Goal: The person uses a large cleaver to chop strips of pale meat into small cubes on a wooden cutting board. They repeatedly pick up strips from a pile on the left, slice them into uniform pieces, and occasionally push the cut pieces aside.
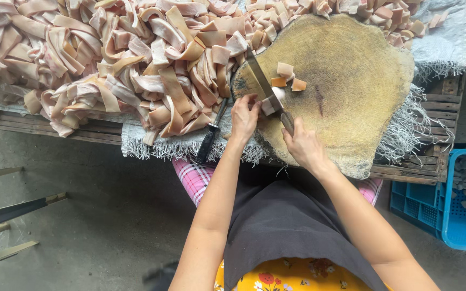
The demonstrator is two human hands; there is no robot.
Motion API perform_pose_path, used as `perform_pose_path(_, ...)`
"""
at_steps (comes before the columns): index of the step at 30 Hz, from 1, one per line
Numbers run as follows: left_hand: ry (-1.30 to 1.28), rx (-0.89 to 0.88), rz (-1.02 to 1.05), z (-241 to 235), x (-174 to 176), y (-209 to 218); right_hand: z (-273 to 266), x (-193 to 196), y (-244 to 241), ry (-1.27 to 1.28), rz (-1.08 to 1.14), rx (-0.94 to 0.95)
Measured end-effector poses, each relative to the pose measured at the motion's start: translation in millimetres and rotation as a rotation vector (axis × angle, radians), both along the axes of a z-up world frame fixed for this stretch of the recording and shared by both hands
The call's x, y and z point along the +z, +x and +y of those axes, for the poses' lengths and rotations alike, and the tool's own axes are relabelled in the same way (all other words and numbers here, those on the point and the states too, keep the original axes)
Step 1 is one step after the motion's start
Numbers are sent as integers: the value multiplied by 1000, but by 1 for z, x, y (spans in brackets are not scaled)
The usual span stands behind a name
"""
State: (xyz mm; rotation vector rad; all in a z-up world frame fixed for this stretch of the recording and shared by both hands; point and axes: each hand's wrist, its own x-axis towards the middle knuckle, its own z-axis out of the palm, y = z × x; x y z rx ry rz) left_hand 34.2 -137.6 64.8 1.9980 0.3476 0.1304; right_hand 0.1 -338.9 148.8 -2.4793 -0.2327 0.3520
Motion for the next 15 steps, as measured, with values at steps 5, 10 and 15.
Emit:
perform_pose_path(5,188,-47,-218,-7,-18,2,-11,-10,19,-59,279,-40)
perform_pose_path(10,-239,-10,39,-2,-15,2,-22,25,22,329,461,-256)
perform_pose_path(15,-363,167,-67,55,-52,-20,-21,54,-1,307,247,-242)
